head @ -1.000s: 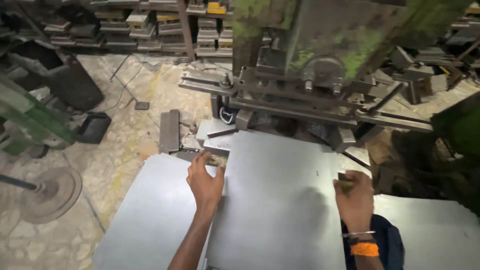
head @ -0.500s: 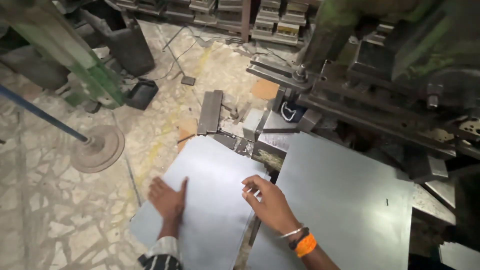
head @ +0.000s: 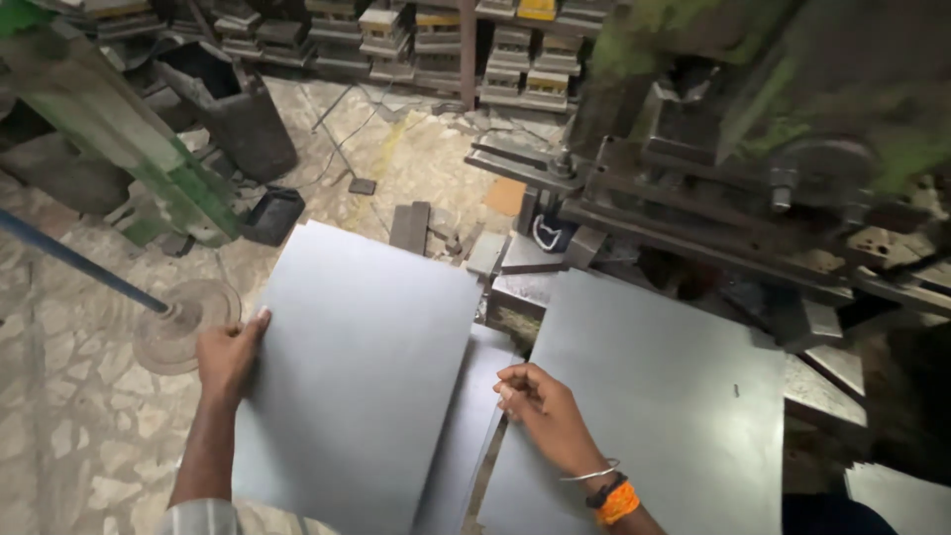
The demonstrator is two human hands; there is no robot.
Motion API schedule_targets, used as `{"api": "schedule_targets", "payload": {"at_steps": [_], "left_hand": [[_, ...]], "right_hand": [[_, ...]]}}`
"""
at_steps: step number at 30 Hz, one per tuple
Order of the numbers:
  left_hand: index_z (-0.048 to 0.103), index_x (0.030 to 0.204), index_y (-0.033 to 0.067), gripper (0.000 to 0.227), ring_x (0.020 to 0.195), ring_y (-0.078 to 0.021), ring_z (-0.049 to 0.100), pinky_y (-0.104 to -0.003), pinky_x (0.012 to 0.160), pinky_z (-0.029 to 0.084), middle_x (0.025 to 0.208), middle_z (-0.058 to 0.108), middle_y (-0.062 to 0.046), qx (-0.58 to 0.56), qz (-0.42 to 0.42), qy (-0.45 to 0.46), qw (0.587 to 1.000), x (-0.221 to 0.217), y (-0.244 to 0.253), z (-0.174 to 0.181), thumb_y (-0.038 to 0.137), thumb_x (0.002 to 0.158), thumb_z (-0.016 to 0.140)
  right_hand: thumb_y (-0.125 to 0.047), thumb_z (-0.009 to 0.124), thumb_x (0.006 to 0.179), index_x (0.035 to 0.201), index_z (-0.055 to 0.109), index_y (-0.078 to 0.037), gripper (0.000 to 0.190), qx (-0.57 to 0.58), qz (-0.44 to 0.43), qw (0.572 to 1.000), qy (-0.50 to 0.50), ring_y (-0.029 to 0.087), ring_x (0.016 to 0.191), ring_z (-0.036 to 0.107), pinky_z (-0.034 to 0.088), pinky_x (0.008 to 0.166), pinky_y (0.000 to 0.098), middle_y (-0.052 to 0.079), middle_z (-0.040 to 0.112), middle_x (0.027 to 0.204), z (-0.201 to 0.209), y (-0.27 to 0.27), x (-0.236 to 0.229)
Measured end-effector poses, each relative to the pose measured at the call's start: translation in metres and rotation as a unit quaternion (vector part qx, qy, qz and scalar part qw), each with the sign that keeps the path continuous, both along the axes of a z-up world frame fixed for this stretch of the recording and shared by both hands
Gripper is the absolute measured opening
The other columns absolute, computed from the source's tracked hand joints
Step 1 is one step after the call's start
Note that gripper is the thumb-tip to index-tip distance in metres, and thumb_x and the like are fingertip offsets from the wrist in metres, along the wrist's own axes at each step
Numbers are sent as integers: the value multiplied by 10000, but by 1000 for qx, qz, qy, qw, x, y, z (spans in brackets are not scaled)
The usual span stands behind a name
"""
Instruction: Manually feeding rectangular metal sheets into an industrial stamping press to create holes or indentations.
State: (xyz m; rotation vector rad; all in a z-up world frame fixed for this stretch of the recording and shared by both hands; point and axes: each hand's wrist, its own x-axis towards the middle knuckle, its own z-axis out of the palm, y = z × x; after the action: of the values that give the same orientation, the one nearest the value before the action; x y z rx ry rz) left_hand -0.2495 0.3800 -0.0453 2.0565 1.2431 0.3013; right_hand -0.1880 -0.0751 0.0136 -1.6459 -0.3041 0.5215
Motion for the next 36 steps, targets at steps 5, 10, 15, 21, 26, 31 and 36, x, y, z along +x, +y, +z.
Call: {"api": "schedule_targets", "payload": {"at_steps": [5,10,15,21,26,31,36], "left_hand": [[728,911,-56,458,483,-197,383,-367,398,281,618,483,-112,-237,-43,-121,963,40,-82,35,393,988,691],[585,1310,-6,434,694,-187,530,-301,666,401,851,611,-121,-429,-226,-196,852,54,-196,37,161,923,687],[431,1517,69,710,1075,-279,546,-435,985,391,1295,595,-177,-569,-276,-180,754,67,-314,79,72,837,635],[362,1604,84,852,1314,-337,592,-483,1140,419,1526,573,-202,-570,-312,-174,740,82,-376,113,-62,800,601],[581,1392,-68,623,942,-344,679,-431,989,487,1091,722,-259,-545,-291,-177,766,99,-381,108,-94,774,650],[626,1340,-38,529,907,-331,708,-427,853,542,1055,719,-225,-530,-291,-180,776,121,-381,79,44,823,706],[607,1408,57,601,896,-290,732,-422,833,600,1038,712,-149,-463,-319,-201,802,198,-363,35,116,838,789]], "right_hand": [[-487,503,943,1576,215,-21,837,-10,-32,991,133,321,1511,361,315,1221,485,196,334,1642,-34,-37,-14],[-291,665,921,1059,563,35,368,-47,-308,950,7,168,864,522,380,880,316,102,606,1018,-44,-157,1],[-73,690,931,1172,616,152,338,101,-378,920,4,128,843,505,438,843,259,82,588,934,-32,-267,20],[-271,747,833,667,536,21,397,-12,-431,902,19,217,1331,485,370,1071,296,70,429,1643,-17,-314,50],[-101,653,917,1378,660,-9,470,113,-314,942,26,68,677,548,419,632,177,45,710,925,0,-325,64],[-200,761,857,1313,696,-69,479,34,-395,917,46,98,863,548,418,825,254,47,676,1007,10,-309,68],[-252,857,811,1115,763,-206,321,23,-433,901,24,62,906,547,437,835,235,-28,645,942,-13,-314,139]]}}
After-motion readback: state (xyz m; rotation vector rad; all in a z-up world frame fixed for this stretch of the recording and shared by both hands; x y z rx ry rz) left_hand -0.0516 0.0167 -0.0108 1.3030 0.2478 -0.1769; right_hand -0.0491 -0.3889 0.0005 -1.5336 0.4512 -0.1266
